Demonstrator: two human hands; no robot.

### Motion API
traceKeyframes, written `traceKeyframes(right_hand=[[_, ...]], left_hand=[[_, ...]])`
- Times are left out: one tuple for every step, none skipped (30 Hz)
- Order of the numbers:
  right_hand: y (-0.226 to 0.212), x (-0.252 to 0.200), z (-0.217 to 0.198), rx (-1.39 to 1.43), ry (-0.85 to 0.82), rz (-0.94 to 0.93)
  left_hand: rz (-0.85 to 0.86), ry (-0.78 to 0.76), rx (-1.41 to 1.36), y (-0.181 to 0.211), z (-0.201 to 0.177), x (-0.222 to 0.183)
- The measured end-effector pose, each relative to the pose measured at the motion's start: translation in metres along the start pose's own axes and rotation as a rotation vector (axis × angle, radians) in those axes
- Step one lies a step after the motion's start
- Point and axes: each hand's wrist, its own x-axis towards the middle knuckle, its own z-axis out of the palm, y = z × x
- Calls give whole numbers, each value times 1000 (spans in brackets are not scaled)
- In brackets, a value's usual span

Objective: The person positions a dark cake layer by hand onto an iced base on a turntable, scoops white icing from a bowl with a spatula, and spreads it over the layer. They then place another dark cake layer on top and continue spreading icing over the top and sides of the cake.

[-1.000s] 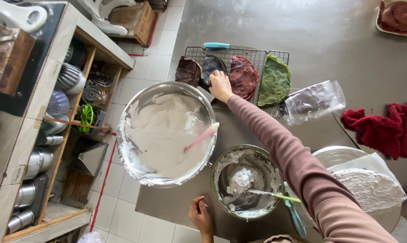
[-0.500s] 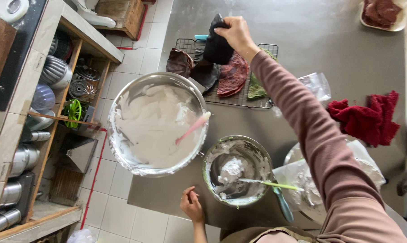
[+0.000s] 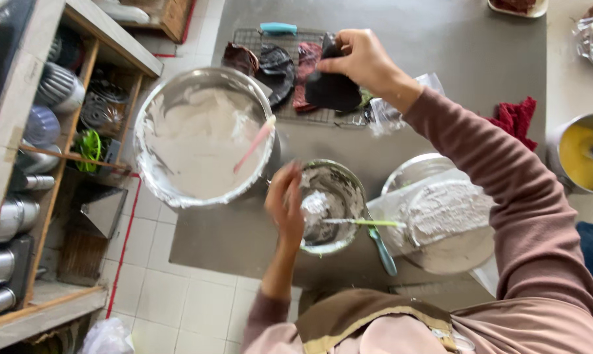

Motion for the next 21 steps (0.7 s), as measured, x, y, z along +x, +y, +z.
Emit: traceKeyframes(right_hand=[[-7, -17, 3, -45, -19, -41], [-12, -35, 7, -46, -22, -36], [-17, -52, 11, -107, -72, -135], [-21, -69, 15, -167, -121, -235], [-25, -86, 18, -168, -123, -234], [-27, -103, 21, -102, -183, -234], [-29, -117, 22, -35, -242, -233], [-29, -126, 21, -36, -244, -231], [-29, -134, 19, 18, -215, -192], [-28, -140, 17, 72, -187, -154], [-26, -142, 15, 74, -184, -152], [-24, -143, 13, 21, -178, -105], [-22, -144, 12, -33, -172, -59], [-20, -147, 13, -30, -169, -58], [-19, -149, 13, 24, -177, -127], [-18, -150, 13, 79, -184, -195], [-17, -153, 11, 79, -184, -195], [-17, -155, 10, 129, -165, -105], [-16, -157, 10, 179, -147, -15], [-15, -159, 9, 179, -148, -16], [-15, -161, 8, 238, -142, 29]], left_hand=[[-71, -66, -86, 11, 17, 14], [-141, -130, -172, 18, 31, 26], [-244, -126, -310, 20, 45, 40], [-347, -119, -448, 20, 55, 49], [-347, -117, -450, 19, 63, 52], [-378, -72, -588, 17, 69, 54], [-410, -26, -726, 15, 73, 53], [-411, -24, -727, 12, 75, 50], [-402, -30, -672, 11, 77, 47], [-392, -36, -616, 10, 79, 44], [-395, -38, -614, 10, 80, 41], [-374, -55, -541, 10, 81, 39], [-352, -72, -467, 10, 82, 37], [-353, -74, -465, 11, 82, 33], [-341, -118, -413, 12, 82, 30], [-328, -161, -361, 12, 82, 28], [-328, -161, -362, 12, 82, 26], [-333, -173, -377, 10, 82, 25], [-337, -184, -393, 7, 81, 23], [-336, -182, -393, 4, 80, 22], [-361, -189, -444, 1, 79, 21]])
